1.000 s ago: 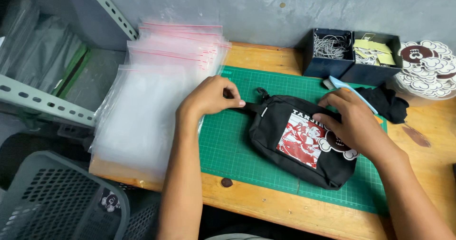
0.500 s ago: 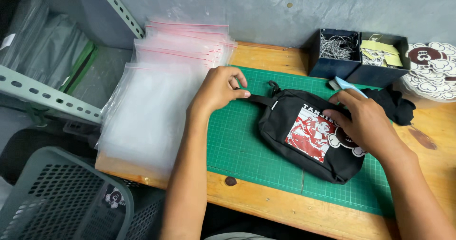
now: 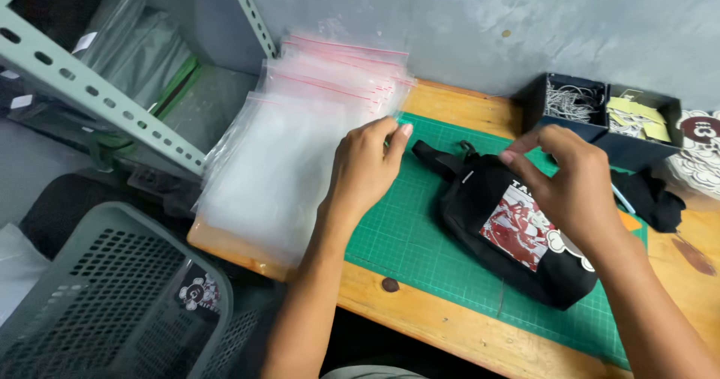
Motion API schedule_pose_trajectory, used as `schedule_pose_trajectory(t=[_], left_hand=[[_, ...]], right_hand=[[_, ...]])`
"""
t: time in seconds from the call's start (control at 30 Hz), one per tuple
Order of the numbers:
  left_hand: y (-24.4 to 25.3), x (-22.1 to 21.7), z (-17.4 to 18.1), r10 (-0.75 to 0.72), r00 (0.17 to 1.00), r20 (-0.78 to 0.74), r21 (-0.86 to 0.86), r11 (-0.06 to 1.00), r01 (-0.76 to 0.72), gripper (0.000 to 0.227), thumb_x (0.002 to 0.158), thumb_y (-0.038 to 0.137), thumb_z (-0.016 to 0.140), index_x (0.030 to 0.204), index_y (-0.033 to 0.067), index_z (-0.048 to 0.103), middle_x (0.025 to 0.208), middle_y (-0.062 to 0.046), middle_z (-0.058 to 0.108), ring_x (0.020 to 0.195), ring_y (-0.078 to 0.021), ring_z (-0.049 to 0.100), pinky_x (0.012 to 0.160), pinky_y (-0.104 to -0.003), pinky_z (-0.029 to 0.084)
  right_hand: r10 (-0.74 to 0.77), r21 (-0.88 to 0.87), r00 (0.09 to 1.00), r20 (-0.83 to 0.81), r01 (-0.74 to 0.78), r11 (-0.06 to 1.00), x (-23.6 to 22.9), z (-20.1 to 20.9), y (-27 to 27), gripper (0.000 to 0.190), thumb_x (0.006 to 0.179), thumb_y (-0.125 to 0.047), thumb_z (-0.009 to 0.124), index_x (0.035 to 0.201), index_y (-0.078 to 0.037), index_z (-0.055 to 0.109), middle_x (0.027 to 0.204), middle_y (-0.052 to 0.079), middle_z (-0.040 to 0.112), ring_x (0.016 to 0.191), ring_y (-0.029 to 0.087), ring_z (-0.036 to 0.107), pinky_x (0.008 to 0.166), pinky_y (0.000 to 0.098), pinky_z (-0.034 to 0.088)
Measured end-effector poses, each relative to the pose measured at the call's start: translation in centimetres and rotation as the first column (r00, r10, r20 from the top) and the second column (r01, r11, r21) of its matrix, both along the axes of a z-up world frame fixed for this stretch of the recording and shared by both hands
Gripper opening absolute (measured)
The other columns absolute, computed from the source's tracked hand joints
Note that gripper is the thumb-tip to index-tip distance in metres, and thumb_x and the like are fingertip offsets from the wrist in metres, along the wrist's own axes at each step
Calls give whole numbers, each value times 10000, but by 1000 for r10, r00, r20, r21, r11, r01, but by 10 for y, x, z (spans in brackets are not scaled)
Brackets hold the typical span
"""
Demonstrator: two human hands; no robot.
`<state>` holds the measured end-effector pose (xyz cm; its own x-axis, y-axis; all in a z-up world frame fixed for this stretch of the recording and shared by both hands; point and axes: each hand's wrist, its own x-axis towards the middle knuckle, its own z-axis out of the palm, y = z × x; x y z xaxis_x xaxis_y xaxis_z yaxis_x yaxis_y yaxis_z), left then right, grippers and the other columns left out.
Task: The person attaches a small bear-shaped charm to a black bag using a metal clasp. They then attach a long black strap to the bag, adjusting its length and securing it. Finally, the person places the completed bag into a clear plastic zip-lock bag and seals it.
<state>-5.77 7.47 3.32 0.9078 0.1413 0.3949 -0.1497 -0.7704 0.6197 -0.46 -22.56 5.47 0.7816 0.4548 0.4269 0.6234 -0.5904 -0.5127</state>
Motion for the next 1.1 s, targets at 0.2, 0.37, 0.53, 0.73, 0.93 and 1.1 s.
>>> schedule_pose_trajectory(t=[0.2, 0.37, 0.53, 0.73, 0.93, 1.1], left_hand=[[25, -47, -17, 111, 986, 127, -152, 984, -92, 124, 1102, 223, 755, 1020, 132, 738, 857, -91, 787, 760, -326, 799, 714, -465, 630], [48, -77, -33, 293, 953, 74, -158, 947, -279, 173, 1066, 265, 798, 934, 159, 764, 703, -36, 746, 656, -280, 751, 666, -424, 607], [69, -100, -36, 424, 904, 60, -129, 901, -414, 121, 1008, 220, 847, 1113, 175, 805, 821, -79, 792, 696, -336, 749, 673, -478, 598], [89, -117, -55, 489, 872, -2, -50, 871, -488, 192, 901, 187, 914, 1080, 177, 845, 954, -35, 781, 858, -323, 770, 779, -443, 615], [91, -121, -59, 485, 857, -171, 36, 873, -487, 287, 891, 271, 935, 1153, 159, 897, 1073, -33, 760, 1054, -316, 727, 928, -441, 602], [95, -111, -77, 533, 846, -15, 40, 846, -532, 90, 932, 205, 875, 1021, 208, 864, 987, 29, 731, 957, -253, 728, 845, -405, 618]], right_hand=[[221, 121, 974, 57, -226, 967, 12, -27, 88, 138, 1082, -175, 836, 980, -90, 796, 868, 167, 731, 894, 463, 760, 818, 532, 594], [261, 84, 961, -93, -253, 964, 2, -39, 155, 82, 1022, -119, 828, 1093, -138, 792, 909, 92, 780, 914, 349, 808, 803, 489, 627], [257, 1, 957, -136, -259, 966, 3, -53, 209, 52, 1030, -138, 823, 1081, -134, 831, 917, 72, 826, 902, 298, 833, 777, 472, 637], [246, -145, 959, -139, -265, 953, 8, -72, 260, 128, 996, -193, 844, 1120, -161, 848, 1030, 38, 819, 961, 259, 824, 790, 449, 643], [231, -380, 973, -22, -222, 898, -4, -84, 284, 279, 943, -346, 914, 1165, -179, 887, 1162, 52, 766, 1158, 325, 739, 964, 513, 599], [250, -202, 968, 29, -240, 950, -1, -94, 286, 62, 962, -229, 883, 994, -195, 843, 1006, 7, 730, 1065, 289, 722, 952, 472, 545]])
